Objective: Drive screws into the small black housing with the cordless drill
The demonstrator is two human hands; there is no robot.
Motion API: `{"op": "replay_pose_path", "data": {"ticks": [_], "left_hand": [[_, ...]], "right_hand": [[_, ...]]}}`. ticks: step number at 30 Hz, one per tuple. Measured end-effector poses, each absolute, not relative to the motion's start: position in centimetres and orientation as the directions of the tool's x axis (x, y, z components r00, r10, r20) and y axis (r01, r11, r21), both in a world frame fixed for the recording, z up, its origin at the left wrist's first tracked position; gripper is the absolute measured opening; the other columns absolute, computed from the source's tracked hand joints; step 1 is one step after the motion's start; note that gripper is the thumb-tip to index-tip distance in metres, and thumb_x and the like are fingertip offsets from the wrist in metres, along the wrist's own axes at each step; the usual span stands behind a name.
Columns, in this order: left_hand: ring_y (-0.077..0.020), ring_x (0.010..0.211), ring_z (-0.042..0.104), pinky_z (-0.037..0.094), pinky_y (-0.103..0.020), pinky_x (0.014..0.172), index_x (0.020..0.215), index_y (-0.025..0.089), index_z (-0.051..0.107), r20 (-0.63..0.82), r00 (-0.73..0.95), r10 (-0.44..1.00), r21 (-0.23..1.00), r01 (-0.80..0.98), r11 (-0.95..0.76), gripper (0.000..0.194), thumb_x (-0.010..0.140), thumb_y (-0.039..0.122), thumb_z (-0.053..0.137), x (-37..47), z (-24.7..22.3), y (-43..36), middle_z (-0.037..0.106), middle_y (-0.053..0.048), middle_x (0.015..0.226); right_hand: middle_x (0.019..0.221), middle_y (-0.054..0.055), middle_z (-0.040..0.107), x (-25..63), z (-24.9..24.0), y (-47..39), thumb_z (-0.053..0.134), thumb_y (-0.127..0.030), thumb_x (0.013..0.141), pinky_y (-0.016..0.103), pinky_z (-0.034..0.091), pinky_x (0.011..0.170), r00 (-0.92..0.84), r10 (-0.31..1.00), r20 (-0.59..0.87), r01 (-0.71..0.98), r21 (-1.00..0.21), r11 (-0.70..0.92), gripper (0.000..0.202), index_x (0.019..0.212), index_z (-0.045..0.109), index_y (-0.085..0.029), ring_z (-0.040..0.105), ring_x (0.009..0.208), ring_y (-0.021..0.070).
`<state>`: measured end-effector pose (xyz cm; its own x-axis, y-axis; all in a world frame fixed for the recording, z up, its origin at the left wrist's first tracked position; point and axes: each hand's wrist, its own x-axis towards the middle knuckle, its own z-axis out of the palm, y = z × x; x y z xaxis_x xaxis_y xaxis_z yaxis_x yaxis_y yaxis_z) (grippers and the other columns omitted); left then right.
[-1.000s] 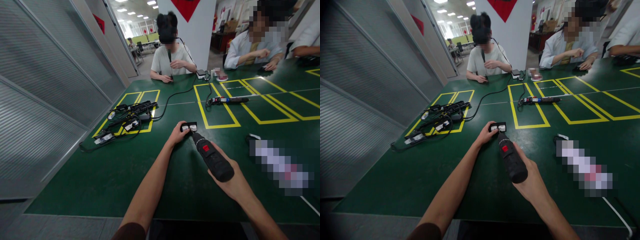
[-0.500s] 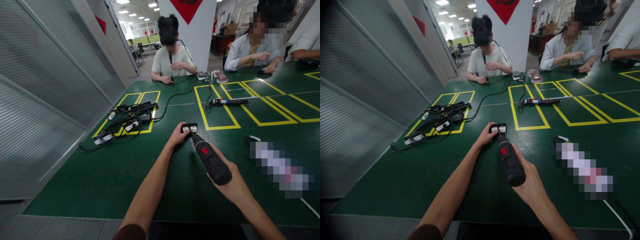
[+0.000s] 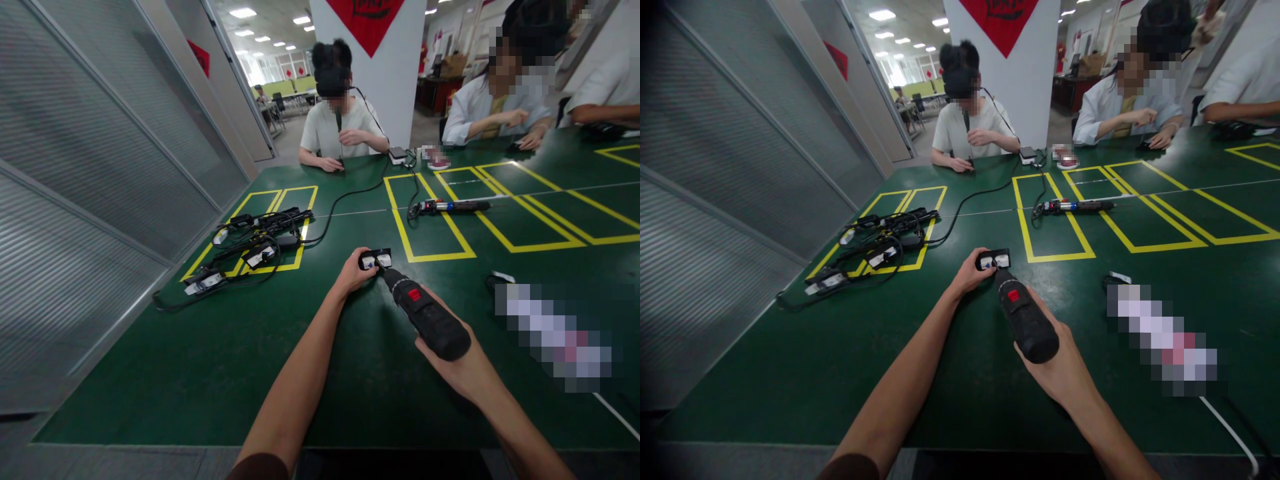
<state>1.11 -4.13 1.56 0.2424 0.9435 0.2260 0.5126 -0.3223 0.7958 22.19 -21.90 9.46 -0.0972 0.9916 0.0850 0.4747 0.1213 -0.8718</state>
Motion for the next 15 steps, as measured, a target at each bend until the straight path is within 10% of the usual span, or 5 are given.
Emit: {"op": "replay_pose_path", "data": {"ticks": [15], "left_hand": [[-0.0157, 0.091, 0.055, 0.044, -0.029, 0.084, 0.116, 0.018, 0.047, 0.233, 0.237, 0.943, 0.789, 0.521, -0.326, 0.053, 0.066, 0.023, 0.064, 1.9, 1.33, -3.83, 0.057, -0.005, 0.104]], "right_hand": [[0.113, 0.01, 0.067, 21.76, 9.18, -22.33, 0.055, -0.016, 0.074, 0.046, 0.045, 0.094, -0.034, 0.996, 0.082, 0.453, -0.887, 0.088, 0.075, 0.144, 0.028, -0.022, 0.06, 0.109, 0.0284]]}}
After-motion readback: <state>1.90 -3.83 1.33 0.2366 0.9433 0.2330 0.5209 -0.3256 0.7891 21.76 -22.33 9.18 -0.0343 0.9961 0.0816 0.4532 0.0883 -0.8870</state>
